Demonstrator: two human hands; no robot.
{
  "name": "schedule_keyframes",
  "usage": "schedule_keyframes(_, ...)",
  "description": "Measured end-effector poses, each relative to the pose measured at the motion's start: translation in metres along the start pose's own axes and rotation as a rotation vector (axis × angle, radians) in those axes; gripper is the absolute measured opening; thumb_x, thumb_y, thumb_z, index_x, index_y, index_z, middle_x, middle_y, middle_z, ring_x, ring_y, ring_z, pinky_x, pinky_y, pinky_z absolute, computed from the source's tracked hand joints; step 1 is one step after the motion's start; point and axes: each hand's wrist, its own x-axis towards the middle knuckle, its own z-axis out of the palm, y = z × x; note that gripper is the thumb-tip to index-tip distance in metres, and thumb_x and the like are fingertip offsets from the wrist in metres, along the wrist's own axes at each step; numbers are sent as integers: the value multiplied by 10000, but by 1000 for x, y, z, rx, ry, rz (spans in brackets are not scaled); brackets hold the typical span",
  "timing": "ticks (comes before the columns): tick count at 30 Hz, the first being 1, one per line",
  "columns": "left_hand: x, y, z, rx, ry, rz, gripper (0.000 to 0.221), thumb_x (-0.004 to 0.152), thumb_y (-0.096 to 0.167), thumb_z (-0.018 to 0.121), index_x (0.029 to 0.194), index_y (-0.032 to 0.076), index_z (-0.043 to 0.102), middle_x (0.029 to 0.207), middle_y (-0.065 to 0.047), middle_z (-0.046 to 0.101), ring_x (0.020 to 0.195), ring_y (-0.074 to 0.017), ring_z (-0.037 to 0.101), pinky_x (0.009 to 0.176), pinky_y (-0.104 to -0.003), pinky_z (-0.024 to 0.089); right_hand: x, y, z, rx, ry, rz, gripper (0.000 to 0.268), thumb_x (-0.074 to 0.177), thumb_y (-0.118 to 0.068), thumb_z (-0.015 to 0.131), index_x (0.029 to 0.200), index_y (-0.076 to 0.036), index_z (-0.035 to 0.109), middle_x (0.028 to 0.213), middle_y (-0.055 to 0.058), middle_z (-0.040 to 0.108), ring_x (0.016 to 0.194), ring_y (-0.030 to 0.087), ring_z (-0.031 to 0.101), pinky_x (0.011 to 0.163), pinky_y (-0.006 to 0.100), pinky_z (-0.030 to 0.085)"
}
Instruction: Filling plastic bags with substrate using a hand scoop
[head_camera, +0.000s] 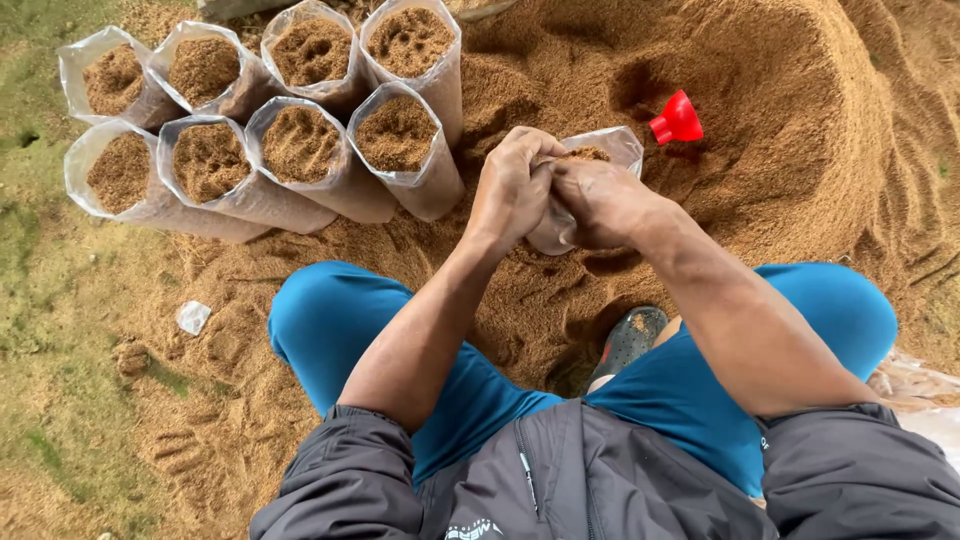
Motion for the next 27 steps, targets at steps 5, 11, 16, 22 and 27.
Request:
schedule_keyframes(5,1,0,1,14,9,-43,197,887,-83,605,978,42,727,1081,-133,664,1058,-345,674,911,-476,565,-9,5,-7,-198,-30,-58,395,818,-145,774,1179,-17,679,1102,157,715,1124,324,678,1048,454,529)
schedule_keyframes(11,-2,14,1,232,68,154,173,912,-60,581,1026,-32,709,1121,-199,647,1024,-393,693,834,-482,604,-44,28,-21,-443,77,117,217,1023,-213,570,1132,-117,730,1052,45,765,1028,208,741,948,382,599)
schedule_keyframes(16,4,26,18,767,23,481,176,970,95,565,990,62,737,1104,-116,623,1075,-295,613,850,-395,545,-65,4,-44,-386,113,132,240,1050,-207,541,1075,-85,746,1028,89,785,1035,246,749,981,403,598)
schedule_keyframes(22,9,-23,57,744,-401,361,256,967,60,462,930,103,711,917,-62,683,907,-233,696,739,-351,581,-72,14,-43,-266,114,69,416,970,-5,411,1194,-137,737,1185,20,770,1033,240,747,988,462,583)
schedule_keyframes(27,14,6,58,790,-629,219,247,965,85,477,803,192,630,702,45,695,703,-154,732,703,-335,615,-79,6,-47,-91,110,65,390,967,-1,437,1149,-134,756,1197,78,769,956,229,753,1014,477,565)
